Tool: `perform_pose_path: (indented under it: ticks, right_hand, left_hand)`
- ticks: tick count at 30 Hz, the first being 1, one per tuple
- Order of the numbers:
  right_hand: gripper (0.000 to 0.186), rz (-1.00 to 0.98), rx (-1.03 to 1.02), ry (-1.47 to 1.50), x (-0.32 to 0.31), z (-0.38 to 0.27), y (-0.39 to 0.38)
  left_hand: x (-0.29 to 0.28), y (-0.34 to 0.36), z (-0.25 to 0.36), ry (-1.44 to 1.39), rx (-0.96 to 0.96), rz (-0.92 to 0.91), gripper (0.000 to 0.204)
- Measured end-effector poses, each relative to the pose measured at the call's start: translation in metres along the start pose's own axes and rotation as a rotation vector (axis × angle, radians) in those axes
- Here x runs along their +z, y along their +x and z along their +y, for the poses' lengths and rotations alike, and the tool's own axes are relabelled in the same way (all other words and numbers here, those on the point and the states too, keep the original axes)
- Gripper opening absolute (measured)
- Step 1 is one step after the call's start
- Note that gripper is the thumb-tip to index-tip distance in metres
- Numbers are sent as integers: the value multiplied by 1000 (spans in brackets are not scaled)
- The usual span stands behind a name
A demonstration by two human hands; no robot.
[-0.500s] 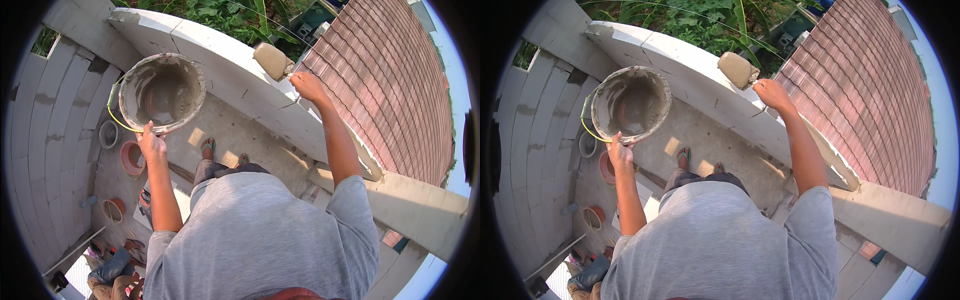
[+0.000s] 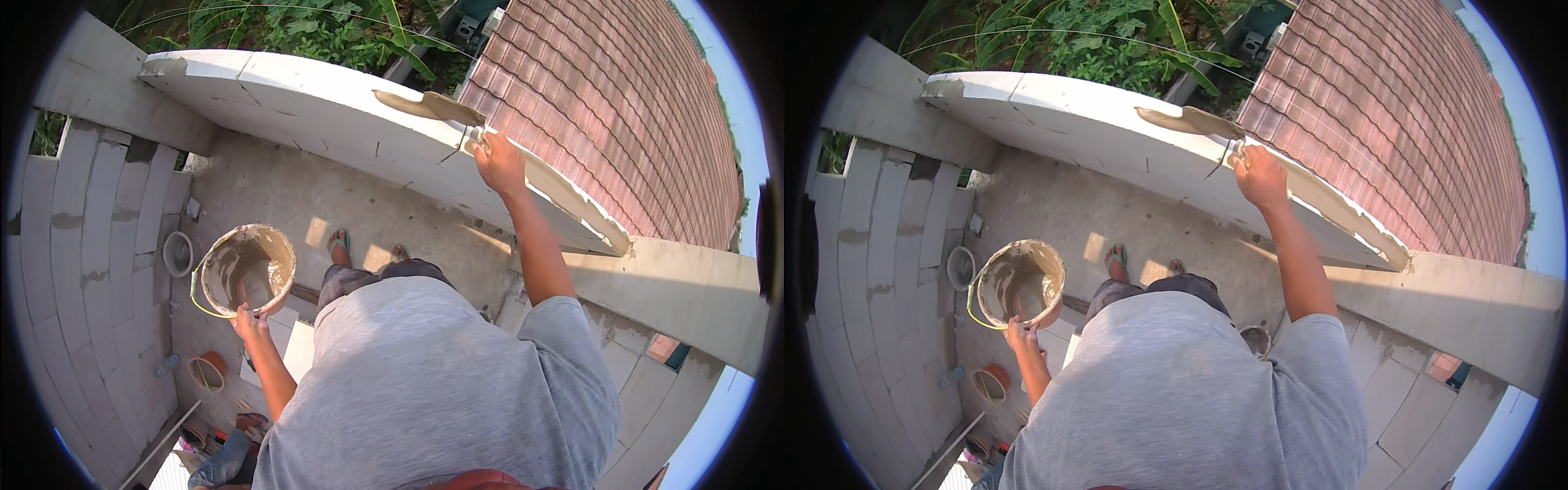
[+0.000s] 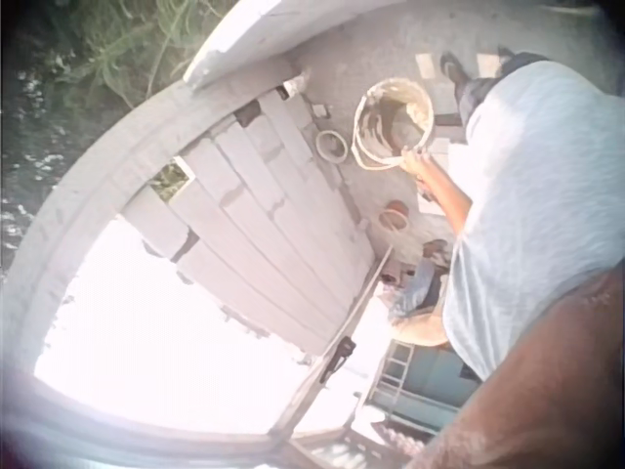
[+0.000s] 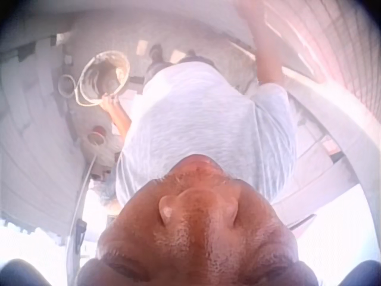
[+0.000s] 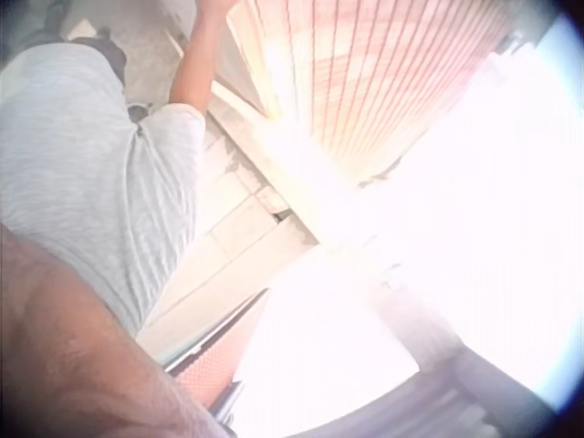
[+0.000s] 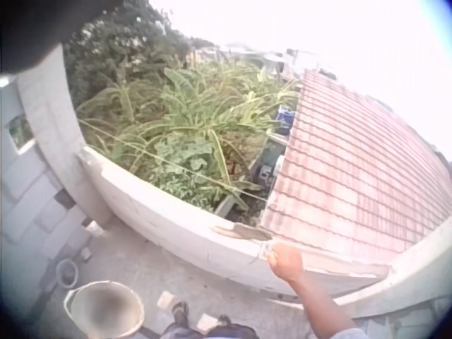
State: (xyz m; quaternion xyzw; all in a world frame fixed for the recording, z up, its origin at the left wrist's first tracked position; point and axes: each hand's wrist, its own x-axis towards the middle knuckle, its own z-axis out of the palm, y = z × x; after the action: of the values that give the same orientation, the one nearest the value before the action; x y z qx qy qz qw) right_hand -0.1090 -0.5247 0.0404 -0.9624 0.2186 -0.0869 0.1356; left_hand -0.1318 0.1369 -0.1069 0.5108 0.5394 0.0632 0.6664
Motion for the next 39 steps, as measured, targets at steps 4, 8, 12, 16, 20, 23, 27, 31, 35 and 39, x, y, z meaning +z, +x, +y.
perform_pose_path:
  ticks: [4, 8, 12, 16, 20, 23, 27, 31, 35, 39]
  right_hand:
    - [31, 73, 29, -57, 12, 24, -27]
    - [29, 136, 47, -86, 18, 42, -41]
    - [27, 250, 48, -13, 22, 48, -54]
    - [25, 228, 132, -21, 22, 49, -60]
    - [26, 189, 204, 58, 27, 44, -72]
    - [29, 236, 281, 101, 36, 40, -80]
    - [34, 227, 379, 245, 62, 18, -87]
    - [39, 214, 429, 204, 96, -9, -88]
    - [38, 274, 436, 207, 134, -36, -69]
    - [36, 215, 575, 201, 162, -70, -54]
  left_hand:
    - [-24, 13, 1, 22, -3, 36, 47]
    - [-32, 15, 4, 21, 14, 29, 43]
    - [-39, 23, 8, -20, 46, -44, 45]
    - [-35, 13, 12, -24, 59, -34, 48]
    - [-49, 19, 23, -51, 109, -99, 51]
    - [-39, 13, 26, -52, 64, -71, 52]
    - [-40, 19, 34, -27, 79, -83, 52]
    - [-32, 39, 45, 4, 74, -73, 52]
    - [-22, 71, 63, 40, 36, -102, 51]
    - [-14, 106, 96, 83, 27, -169, 47]
